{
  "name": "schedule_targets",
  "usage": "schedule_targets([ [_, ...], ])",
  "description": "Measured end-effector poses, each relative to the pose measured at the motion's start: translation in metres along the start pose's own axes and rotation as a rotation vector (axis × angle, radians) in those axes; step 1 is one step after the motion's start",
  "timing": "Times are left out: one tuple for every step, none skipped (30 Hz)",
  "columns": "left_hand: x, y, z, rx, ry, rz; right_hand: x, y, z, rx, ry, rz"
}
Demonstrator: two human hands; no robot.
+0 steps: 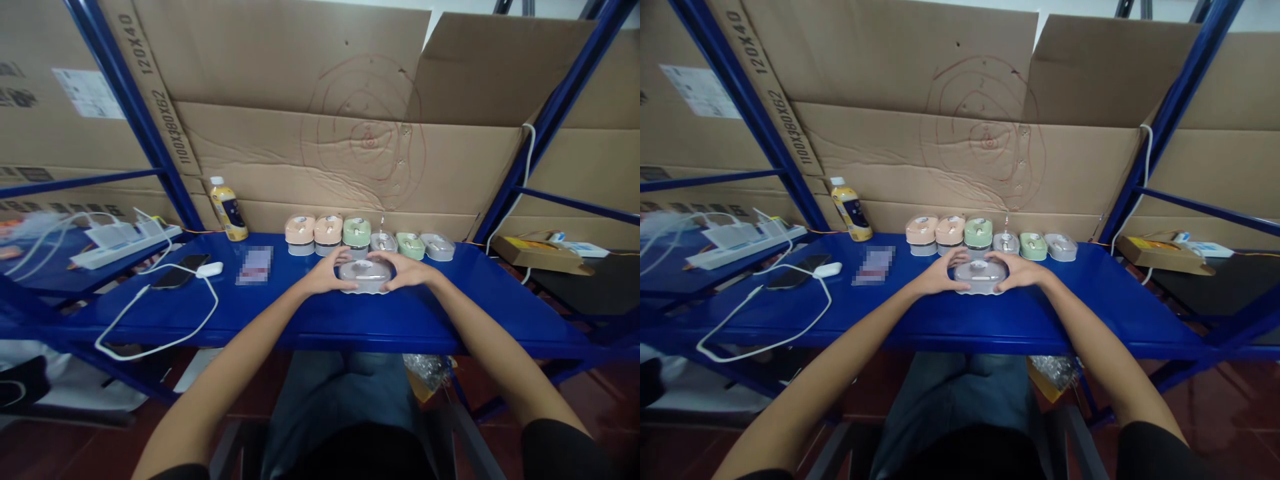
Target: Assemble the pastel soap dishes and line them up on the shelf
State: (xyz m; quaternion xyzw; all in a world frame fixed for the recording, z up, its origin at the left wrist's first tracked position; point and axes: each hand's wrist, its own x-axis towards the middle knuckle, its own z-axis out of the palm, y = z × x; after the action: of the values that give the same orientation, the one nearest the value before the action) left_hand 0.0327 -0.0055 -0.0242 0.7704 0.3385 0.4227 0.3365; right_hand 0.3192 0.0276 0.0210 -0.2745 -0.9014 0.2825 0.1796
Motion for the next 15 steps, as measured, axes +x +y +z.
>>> schedule_targets([
  [-0.001, 0.001, 0.001, 0.033, -0.029, 0.0, 0.001, 0.003, 0.004, -0.016, -0.007, -0.003],
  [-0.003, 0.002, 0.002, 0.07, -0.048, 0.002, 0.002, 0.005, 0.007, -0.036, -0.01, -0.003],
  [-0.004, 0.003, 0.003, 0.108, -0.055, 0.006, 0.003, 0.006, 0.009, -0.059, -0.008, -0.001],
  [-0.004, 0.005, 0.004, 0.145, -0.053, 0.011, 0.003, 0.005, 0.012, -0.082, -0.007, -0.001],
  [-0.005, 0.007, 0.005, 0.177, -0.047, 0.018, 0.004, 0.003, 0.014, -0.107, -0.001, -0.007],
  [-0.005, 0.009, 0.006, 0.199, -0.042, 0.029, 0.005, 0.0, 0.017, -0.133, 0.012, -0.021],
  [-0.004, 0.012, 0.006, 0.215, -0.043, 0.041, 0.006, -0.004, 0.021, -0.159, 0.031, -0.042],
  [-0.004, 0.014, 0.007, 0.227, -0.047, 0.057, 0.008, -0.008, 0.025, -0.184, 0.06, -0.066],
  [-0.004, 0.015, 0.008, 0.238, -0.053, 0.074, 0.011, -0.012, 0.029, -0.207, 0.093, -0.087],
  [-0.004, 0.017, 0.008, 0.246, -0.06, 0.088, 0.014, -0.015, 0.033, -0.226, 0.124, -0.102],
  [-0.003, 0.017, 0.009, 0.254, -0.066, 0.095, 0.016, -0.018, 0.036, -0.238, 0.147, -0.107],
  [-0.003, 0.017, 0.009, 0.259, -0.07, 0.094, 0.017, -0.019, 0.037, -0.24, 0.161, -0.104],
  [-0.004, 0.017, 0.009, 0.264, -0.073, 0.087, 0.018, -0.019, 0.037, -0.229, 0.172, -0.097],
  [-0.004, 0.017, 0.009, 0.267, -0.071, 0.079, 0.017, -0.018, 0.035, -0.204, 0.182, -0.087],
  [-0.004, 0.016, 0.009, 0.272, -0.066, 0.071, 0.015, -0.016, 0.031, -0.17, 0.197, -0.076],
])
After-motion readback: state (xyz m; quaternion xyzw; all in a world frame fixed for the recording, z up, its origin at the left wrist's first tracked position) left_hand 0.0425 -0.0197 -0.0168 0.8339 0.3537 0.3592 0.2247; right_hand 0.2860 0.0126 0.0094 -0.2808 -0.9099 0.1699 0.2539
